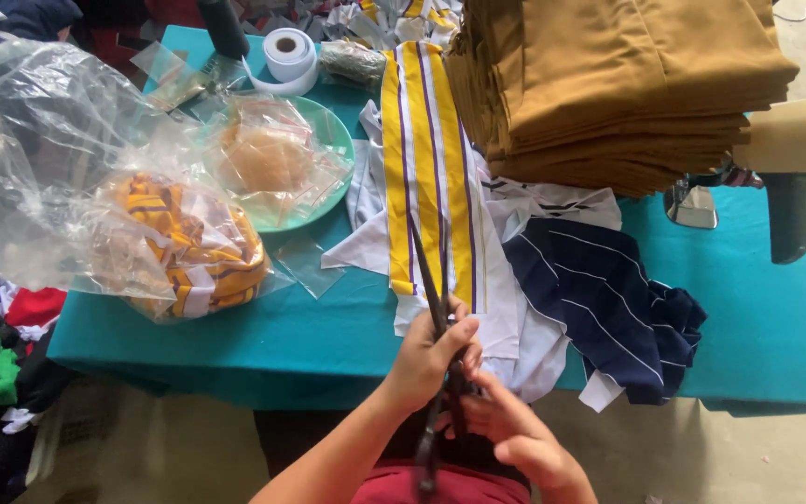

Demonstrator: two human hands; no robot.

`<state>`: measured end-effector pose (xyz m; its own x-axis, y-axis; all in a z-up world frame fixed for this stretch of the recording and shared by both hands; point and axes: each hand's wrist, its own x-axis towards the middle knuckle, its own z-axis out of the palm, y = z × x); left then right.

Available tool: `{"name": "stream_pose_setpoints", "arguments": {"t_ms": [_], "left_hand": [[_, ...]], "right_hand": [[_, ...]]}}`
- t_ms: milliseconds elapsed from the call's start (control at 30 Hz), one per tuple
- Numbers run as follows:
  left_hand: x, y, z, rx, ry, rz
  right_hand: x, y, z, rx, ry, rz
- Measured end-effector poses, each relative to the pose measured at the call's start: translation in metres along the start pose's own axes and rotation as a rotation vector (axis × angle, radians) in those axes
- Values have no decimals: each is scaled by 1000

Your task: Using large tailor scissors to cut a long strip of striped fabric on a work table.

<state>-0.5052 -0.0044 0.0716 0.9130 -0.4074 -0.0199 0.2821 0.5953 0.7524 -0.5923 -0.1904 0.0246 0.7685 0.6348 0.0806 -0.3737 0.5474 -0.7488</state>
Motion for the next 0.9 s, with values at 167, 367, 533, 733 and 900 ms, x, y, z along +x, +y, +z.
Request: {"name": "stream_pose_setpoints", "arguments": {"t_ms": [167, 367, 533, 733, 900], "left_hand": [[-8, 0, 8, 92, 192, -7], [-2, 16, -1, 453, 68, 37], [3, 31, -27, 917, 170, 130], [4, 6, -74, 1698, 511, -174], [1, 11, -74, 1540, 418, -73]], "right_hand": [[35, -23, 48, -269, 57, 179], [34, 1, 37, -254, 368, 154], [26, -17, 6, -552, 579, 119], [48, -55, -5, -1268, 1022, 273], [49, -21, -40, -1389, 1081, 103]]}}
